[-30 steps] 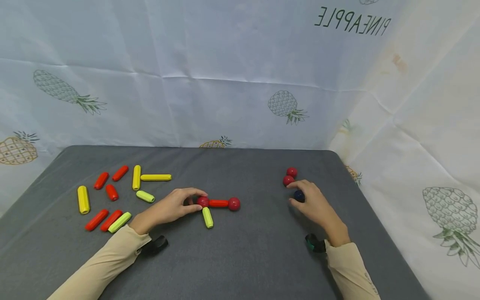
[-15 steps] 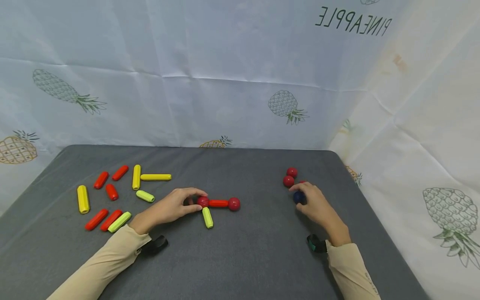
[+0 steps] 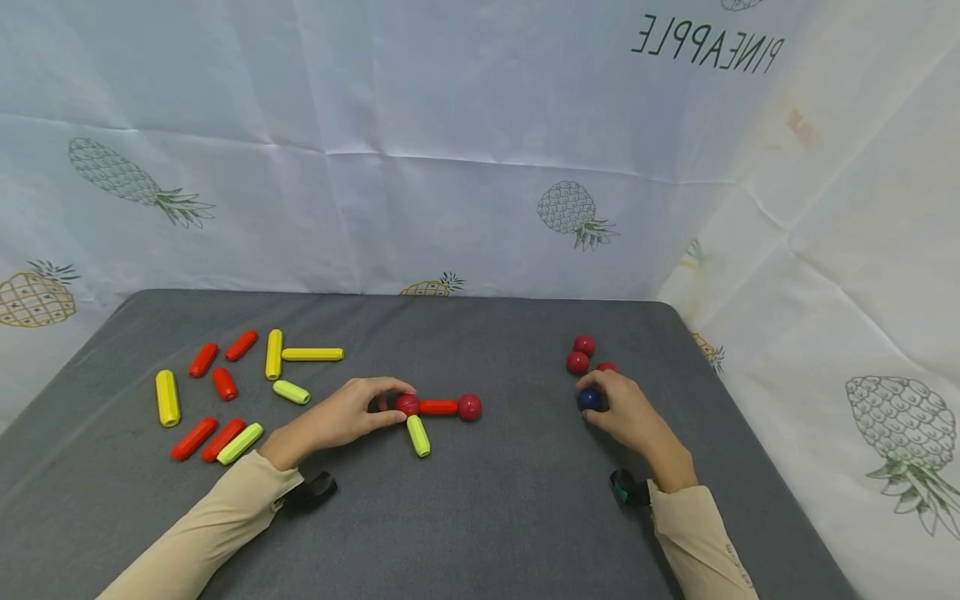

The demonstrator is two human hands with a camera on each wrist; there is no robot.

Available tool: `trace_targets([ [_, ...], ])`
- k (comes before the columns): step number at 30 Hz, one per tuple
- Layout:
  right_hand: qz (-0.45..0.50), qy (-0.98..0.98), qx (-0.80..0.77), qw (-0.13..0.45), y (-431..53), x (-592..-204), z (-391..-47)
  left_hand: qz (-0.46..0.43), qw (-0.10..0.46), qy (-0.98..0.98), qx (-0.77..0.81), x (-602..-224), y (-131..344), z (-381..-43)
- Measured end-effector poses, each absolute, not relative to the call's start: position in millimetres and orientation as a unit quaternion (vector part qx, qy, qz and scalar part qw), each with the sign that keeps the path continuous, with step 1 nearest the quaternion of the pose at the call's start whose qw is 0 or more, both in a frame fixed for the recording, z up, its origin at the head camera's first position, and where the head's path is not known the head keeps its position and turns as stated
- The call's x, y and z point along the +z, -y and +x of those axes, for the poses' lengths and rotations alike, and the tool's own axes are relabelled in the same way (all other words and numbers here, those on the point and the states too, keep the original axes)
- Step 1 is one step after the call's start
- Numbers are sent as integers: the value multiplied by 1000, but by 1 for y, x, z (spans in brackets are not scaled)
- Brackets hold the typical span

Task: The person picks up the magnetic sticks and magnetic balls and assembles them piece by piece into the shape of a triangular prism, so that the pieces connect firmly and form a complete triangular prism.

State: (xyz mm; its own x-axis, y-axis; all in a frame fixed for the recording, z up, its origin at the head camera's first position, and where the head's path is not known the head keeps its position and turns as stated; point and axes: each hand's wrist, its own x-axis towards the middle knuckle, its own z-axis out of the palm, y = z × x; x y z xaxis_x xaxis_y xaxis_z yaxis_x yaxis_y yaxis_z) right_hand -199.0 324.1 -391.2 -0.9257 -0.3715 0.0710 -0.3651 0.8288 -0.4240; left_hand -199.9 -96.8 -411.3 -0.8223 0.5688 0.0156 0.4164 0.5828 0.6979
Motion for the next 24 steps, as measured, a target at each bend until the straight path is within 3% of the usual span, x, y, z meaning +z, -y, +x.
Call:
trace_targets([
  [24,-216,-943,-252,0,-286,-382,-192,276,110,-881,369,-410,97,-198],
])
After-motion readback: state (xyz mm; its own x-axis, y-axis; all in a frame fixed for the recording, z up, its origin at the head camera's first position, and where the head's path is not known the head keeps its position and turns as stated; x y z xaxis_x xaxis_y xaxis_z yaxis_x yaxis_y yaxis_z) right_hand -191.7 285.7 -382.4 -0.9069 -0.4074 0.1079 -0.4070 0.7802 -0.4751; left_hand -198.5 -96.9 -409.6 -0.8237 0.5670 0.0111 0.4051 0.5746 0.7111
